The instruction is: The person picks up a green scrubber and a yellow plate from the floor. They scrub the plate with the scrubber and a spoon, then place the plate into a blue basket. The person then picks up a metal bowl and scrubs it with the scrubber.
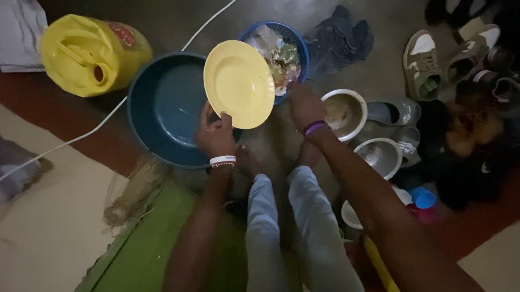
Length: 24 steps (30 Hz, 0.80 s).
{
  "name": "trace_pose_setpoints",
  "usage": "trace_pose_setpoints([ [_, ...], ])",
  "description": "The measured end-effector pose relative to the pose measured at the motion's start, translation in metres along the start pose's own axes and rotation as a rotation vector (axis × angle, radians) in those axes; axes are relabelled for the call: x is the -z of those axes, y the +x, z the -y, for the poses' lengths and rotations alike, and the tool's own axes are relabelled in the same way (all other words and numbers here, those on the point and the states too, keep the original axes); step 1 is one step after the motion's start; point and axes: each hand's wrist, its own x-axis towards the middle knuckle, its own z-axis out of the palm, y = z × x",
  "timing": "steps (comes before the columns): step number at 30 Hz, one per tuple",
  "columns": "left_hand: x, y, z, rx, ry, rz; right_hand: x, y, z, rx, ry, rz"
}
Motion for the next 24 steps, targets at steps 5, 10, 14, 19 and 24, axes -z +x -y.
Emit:
trace_pose_setpoints([
  [5,-0.002,0.002,0.000,-0.023,0.072,-0.016,-0.017,0.000,-0.014,-0.178,-0.099,0.223],
  [10,0.002,-0.001,-0.008,-0.065,0.104,-0.001,-0.040,-0.013,-0.032,0.201,0.034,-0.085],
  [14,0.003,0.000,-0.009,-0.130,0.105,-0.010,-0.032,0.000,-0.026,-0.158,-0.126,0.280],
  [19,0.004,-0.001,-0.004,-0.070,0.205,-0.026,-0.014,-0.003,-0.008,-0.005,0.036,0.089],
  [24,0.003,0.004,0.000,-0.046,0.013,-0.021,-0.010,0.001,-0.009,0.056,0.036,0.049],
])
